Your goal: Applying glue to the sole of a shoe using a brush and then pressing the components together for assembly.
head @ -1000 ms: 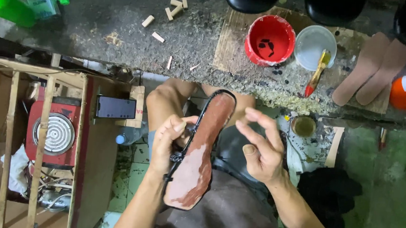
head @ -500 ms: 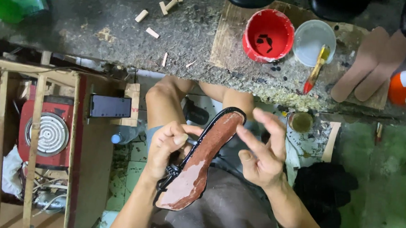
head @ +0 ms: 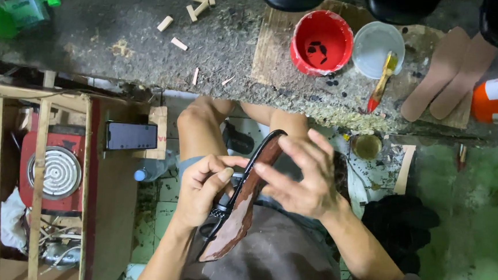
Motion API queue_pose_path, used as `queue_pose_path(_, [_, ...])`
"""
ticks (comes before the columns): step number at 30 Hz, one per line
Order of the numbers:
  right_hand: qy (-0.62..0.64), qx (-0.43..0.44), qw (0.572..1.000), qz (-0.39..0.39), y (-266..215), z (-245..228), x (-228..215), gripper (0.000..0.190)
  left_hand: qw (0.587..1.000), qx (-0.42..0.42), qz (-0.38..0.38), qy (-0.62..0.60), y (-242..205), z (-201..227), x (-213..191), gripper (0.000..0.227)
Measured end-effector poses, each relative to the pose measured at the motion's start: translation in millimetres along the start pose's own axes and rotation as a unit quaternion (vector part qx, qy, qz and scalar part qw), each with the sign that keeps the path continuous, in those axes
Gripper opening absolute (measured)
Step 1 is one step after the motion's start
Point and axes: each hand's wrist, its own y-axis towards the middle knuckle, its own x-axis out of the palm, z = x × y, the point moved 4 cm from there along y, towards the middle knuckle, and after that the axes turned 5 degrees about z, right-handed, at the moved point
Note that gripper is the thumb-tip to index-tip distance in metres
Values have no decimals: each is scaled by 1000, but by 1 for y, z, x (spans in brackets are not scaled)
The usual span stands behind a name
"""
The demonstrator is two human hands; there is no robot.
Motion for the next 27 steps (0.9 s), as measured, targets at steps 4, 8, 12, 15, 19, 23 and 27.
queue_pose_path(4, [-22,19,999,24,-5,2,5,36,999,4,-4,37,0,0,4,23])
queue_pose_path(8, [-30,-11,999,7,0,-2,-3,31,999,-37,25,-13,-1,-21,-9,24])
queue_pose_path(12, [-211,97,970,-71,9,55,-18,26,990,-83,55,-96,0,-51,-36,20])
queue_pose_path(15, [-322,297,821,-365,-1,57,-9,72,984,-108,80,-113,-4,-60,-47,20])
queue_pose_path(19, [-151,267,905,-295,10,34,-15,63,982,-116,104,-111,1,-58,-47,22])
queue_pose_path(23, [87,177,980,-40,-12,10,-14,43,983,-94,99,-126,3,-59,-46,20])
queue_pose_path(27, [133,236,962,-34,-10,-20,10,48,991,-72,74,-90,1,-28,-19,18])
